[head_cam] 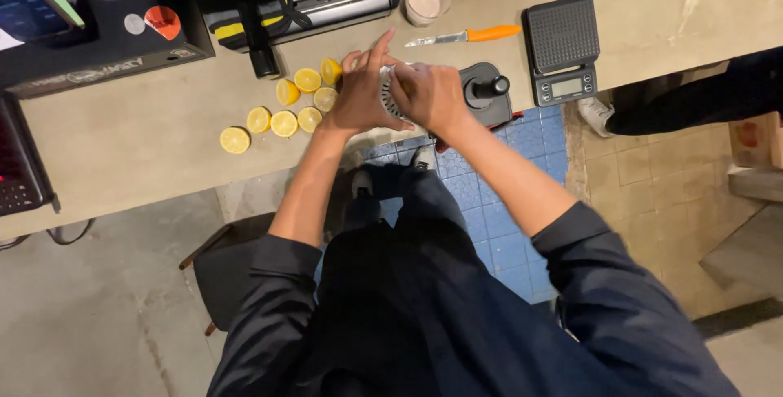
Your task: The person squeezes multiple lemon halves using a manual citrus juicer. They place each lemon half onto the juicer cone, press down, and rotate to extract the juice into a container below. The person handles the lemons and the juicer by hand throughout the process.
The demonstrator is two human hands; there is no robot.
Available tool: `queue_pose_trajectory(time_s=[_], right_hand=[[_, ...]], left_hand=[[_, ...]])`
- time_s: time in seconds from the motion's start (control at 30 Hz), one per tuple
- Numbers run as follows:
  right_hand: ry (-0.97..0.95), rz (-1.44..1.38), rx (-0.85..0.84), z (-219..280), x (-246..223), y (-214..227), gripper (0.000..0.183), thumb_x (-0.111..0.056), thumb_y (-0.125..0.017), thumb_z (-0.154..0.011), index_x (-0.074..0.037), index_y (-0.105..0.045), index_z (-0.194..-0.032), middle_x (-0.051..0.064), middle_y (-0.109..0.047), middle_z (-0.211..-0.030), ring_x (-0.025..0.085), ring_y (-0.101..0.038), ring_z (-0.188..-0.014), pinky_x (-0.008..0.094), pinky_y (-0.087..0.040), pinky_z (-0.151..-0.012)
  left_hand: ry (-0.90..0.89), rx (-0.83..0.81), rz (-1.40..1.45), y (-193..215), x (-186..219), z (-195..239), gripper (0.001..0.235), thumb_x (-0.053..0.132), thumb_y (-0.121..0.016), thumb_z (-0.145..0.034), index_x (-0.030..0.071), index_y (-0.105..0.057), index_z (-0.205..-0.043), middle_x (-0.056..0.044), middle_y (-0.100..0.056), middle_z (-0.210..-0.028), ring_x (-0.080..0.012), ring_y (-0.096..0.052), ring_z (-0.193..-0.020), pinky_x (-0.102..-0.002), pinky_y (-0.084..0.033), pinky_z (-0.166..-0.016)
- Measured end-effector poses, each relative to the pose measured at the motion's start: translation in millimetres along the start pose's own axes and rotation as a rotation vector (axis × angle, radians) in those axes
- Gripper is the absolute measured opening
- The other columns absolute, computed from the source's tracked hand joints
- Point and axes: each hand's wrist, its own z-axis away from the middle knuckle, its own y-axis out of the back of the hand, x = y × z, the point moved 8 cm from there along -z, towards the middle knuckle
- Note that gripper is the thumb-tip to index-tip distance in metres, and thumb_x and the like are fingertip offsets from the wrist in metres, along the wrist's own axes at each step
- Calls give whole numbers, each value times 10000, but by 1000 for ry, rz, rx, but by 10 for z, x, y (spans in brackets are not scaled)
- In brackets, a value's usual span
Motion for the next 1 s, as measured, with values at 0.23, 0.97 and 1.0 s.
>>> queue_pose_trajectory(time_s=[0.23, 0.97, 1.0], right_hand=[[-198, 52, 62, 75, 87, -16, 341, -376, -484, -1049, -152, -573, -808, 126, -621, -591, 404, -603, -511, 486, -389, -427], [307, -175, -143, 614, 101, 68, 359, -175, -656, -1008, -55, -619, -1345, 98, -619, -1100, 311, -662, -1025, 362, -566, -834], [274, -144, -83, 692, 142, 43, 413, -185, -667, -1016, -42, -589, -1395, 112, -618, -1124, 312, -658, -1070, 356, -567, -867]], left_hand=[[54, 11, -26, -14, 44, 40, 1454, 505, -1008, -507, 85, -156, -1607, -50, -695, -1235, -277, -575, -1296, -469, -182, -1149], [44, 286, -71, -160, 153, 365, 945, 453, -1011, -473, 89, -633, -1258, -99, -712, -1134, -287, -587, -1181, -418, -349, -1055], [33, 299, -73, -163, 163, 375, 951, 479, -1017, -475, 99, -633, -1258, -85, -710, -1131, -279, -588, -1180, -415, -354, -1044]])
